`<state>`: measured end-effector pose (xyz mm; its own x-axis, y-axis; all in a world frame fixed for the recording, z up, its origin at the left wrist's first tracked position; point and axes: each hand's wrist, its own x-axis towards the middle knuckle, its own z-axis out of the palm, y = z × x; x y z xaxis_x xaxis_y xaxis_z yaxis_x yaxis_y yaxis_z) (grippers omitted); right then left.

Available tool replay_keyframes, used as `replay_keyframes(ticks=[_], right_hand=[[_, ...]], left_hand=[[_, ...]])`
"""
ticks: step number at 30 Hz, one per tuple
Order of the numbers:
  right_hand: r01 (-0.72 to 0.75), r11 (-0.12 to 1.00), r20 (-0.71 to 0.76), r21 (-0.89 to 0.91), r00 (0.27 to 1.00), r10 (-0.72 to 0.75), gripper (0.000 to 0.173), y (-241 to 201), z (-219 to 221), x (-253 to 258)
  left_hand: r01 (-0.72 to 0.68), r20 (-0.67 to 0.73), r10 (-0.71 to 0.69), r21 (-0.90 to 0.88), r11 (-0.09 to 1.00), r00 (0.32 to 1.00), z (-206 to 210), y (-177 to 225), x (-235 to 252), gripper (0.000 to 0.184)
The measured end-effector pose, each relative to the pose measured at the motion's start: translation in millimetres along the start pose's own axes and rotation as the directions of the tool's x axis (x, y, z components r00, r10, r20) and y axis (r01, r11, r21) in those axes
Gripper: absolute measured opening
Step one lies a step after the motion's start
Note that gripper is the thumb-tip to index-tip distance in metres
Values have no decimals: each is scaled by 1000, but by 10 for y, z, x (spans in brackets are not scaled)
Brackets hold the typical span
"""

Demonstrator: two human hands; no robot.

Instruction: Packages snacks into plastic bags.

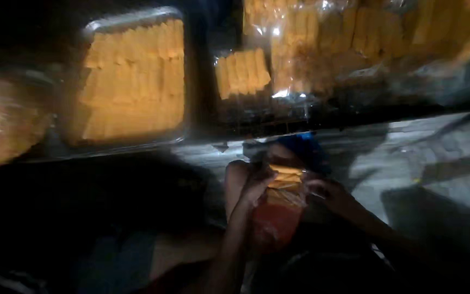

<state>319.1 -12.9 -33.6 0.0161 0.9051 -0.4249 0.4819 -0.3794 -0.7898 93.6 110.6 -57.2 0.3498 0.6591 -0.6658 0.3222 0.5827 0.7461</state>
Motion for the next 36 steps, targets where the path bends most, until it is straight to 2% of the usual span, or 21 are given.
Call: replay_keyframes(ticks=[2,4,7,9,13,15,18,20,21,24,27,28,30,33,34,36], right_hand=[[-96,994,-114,58,988,102,33,-69,-82,-34],[-181,981,-241,71,951,193,35,-57,-151,-27],[-237,971,-364,14,904,226,56,-27,-208,24],[-215,975,-348,-63,920,180,63,-38,-197,99],[-64,958,-167,-281,986,17,36,-61,-138,235],[52,959,-205,-279,972,-113,31,-107,-99,228],[291,940,-261,-178,907,-331,29,-359,-118,168],[422,905,-256,-52,870,-420,26,-598,-161,102],[471,882,-241,25,859,-451,25,-713,-191,68],[579,770,-194,267,815,-546,20,-1018,-267,-13],[540,701,-169,466,832,-529,7,-1277,-267,-55],[525,699,-176,485,842,-511,4,-1342,-260,-55],[530,687,-220,497,843,-491,6,-1436,-242,-41],[575,609,-290,546,812,-507,7,-1520,-222,-24],[589,576,-303,567,799,-519,8,-1551,-222,-29],[609,510,-319,608,775,-546,9,-1617,-223,-37]], left_hand=[[-12,-18,13,24,1000,1000,10,15,-21,38],[-20,-15,20,36,999,1000,-5,-1,-12,40],[-51,-18,52,49,997,998,-9,-54,24,40],[-82,-16,83,69,994,996,-9,-60,31,38],[-111,-25,112,47,993,993,-20,-103,51,42],[-109,-25,109,17,994,994,-46,-130,76,42],[-120,-3,120,-38,992,993,-65,-59,15,33],[-117,29,120,-90,989,992,-44,23,-51,20],[-126,68,135,-125,984,988,-55,30,-69,22],[-170,166,201,-184,968,965,-66,57,-191,32],[-253,180,279,-155,955,943,-44,88,-396,32],[-312,186,337,-153,938,923,-48,89,-497,31],[-445,232,496,-240,863,837,-75,11,-645,36],[-569,257,671,-372,733,696,-114,-150,-792,63],[-637,248,716,-334,695,652,-112,-160,-849,75],[-765,145,770,-98,637,622,-33,-23,-1091,86]])
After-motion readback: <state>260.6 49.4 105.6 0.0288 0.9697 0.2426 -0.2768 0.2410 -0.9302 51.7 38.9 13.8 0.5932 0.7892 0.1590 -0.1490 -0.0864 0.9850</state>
